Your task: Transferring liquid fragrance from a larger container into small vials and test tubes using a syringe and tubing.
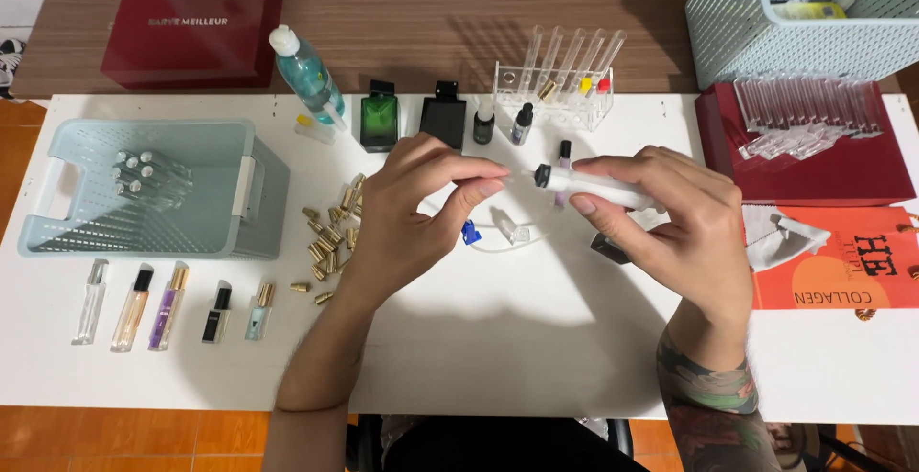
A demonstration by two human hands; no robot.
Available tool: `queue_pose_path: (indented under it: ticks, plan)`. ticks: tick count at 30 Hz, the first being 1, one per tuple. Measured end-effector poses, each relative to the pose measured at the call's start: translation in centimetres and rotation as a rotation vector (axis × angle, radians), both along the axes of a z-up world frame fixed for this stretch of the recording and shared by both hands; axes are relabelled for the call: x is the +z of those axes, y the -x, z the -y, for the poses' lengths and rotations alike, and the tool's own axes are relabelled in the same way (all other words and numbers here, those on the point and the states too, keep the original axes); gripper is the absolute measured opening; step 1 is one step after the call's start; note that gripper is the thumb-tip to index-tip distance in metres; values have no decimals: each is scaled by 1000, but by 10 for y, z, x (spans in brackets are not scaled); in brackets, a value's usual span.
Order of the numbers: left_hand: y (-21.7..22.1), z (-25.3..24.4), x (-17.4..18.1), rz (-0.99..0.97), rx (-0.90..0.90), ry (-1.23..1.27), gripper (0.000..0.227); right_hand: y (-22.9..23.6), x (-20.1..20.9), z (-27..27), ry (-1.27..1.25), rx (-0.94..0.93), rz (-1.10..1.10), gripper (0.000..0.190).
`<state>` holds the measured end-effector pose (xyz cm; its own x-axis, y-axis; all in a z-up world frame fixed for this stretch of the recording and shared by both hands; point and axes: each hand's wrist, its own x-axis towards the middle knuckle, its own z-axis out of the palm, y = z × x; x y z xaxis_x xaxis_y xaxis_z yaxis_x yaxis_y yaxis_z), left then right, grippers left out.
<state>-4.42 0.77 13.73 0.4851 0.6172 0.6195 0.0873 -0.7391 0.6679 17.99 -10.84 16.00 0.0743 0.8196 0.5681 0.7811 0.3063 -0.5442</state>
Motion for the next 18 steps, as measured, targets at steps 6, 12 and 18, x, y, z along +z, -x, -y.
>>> queue_pose_path:
  ticks: [6, 12, 18]
  plan:
    - [-2, 0, 0, 9, -5, -12, 14, -4, 1, 3, -11, -4, 17, 24]
    - [-4, -4, -3, 11, -5, 15, 14, -5, 1, 0, -8, -12, 8, 23]
    - [-7, -4, -6, 10, -16, 7, 14, -3, 2, 0, 3, 5, 11, 24]
